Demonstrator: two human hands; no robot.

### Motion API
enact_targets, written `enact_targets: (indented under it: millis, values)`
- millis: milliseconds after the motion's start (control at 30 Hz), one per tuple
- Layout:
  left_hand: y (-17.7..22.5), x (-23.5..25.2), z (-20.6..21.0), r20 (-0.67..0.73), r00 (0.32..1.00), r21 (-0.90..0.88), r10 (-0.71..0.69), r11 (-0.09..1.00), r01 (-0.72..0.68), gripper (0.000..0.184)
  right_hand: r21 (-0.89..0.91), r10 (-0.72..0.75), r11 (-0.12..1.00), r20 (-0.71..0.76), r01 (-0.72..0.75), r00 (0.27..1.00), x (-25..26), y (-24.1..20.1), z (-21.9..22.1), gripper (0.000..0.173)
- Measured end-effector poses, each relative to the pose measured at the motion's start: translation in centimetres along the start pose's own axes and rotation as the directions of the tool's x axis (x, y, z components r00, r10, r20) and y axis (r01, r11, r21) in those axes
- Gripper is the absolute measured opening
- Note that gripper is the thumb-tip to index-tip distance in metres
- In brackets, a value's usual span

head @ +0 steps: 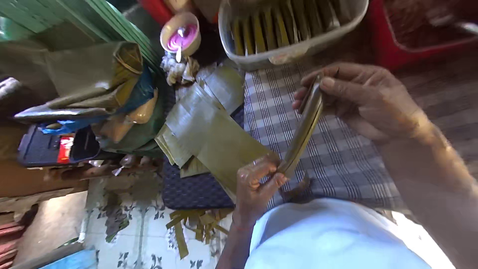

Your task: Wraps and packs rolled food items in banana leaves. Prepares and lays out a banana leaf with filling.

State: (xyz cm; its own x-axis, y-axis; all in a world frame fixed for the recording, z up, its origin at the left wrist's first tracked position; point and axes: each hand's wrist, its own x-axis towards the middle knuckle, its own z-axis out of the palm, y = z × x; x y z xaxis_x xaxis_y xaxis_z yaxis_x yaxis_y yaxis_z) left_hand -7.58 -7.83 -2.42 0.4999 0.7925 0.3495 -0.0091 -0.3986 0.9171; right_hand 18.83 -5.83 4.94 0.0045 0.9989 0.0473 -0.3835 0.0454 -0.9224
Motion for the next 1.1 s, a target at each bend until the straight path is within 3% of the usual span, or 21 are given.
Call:
enact_targets:
  millis: [100, 233, 400, 533, 633, 733, 900, 1100]
  values:
    - [-1.0, 0.8, 0.1, -0.054, 0.998, 0.05, -0.009, 0.999, 0.012, 0.011, -0.117, -0.082, 0.99, 0.021, 0.084, 0.996, 0.3, -0.6, 0.4, 0.025]
    - [-2.6, 3.1, -0.6, -0.071, 0.993, 0.089, 0.092, 0.992, -0.085, 0.009, -0.183, -0.251, 0.944, 0.14, 0.274, 0.958, 1.1, -1.0, 0.4, 0.03]
    - [-2.9, 8.6, -2.0, 0.02, 0.984, 0.165, 0.176, 0.97, -0.177, 0.033, -0.227, -0.412, 0.85, 0.279, 0.476, 0.868, 3.5, -3.0, 0.6, 0.028]
    - [-2.6, 14.6, -2.5, -0.081, 0.967, 0.238, 0.241, 0.947, -0.216, 0.028, -0.453, -0.441, 0.739, 0.235, 0.499, 0.866, 7.5, -5.8, 2.2, 0.024]
    - [-1.6, 19.4, -3.3, -0.151, 0.983, 0.181, 0.104, 0.981, -0.076, 0.058, -0.495, -0.495, 0.706, 0.169, 0.507, 0.852, 13.4, -6.9, 3.1, 0.019]
    - [-2.1, 23.7, -4.6, -0.156, 0.986, 0.156, -0.06, 0.984, 0.085, 0.081, -0.54, -0.393, 0.755, 0.08, 0.372, 0.916, 19.7, -7.6, 3.4, 0.012]
    - [-5.2, 27.6, -5.9, -0.163, 0.976, 0.417, -0.142, 0.887, 0.198, 0.079, -0.607, -0.165, 0.783, 0.008, 0.136, 0.986, 27.8, -5.5, 2.4, 0.014]
    - [-7.5, 27.6, -6.6, -0.201, 0.972, 0.635, -0.117, 0.74, 0.221, 0.074, -0.525, 0.042, 0.849, -0.057, -0.066, 0.998, 31.9, -1.6, 0.7, 0.015]
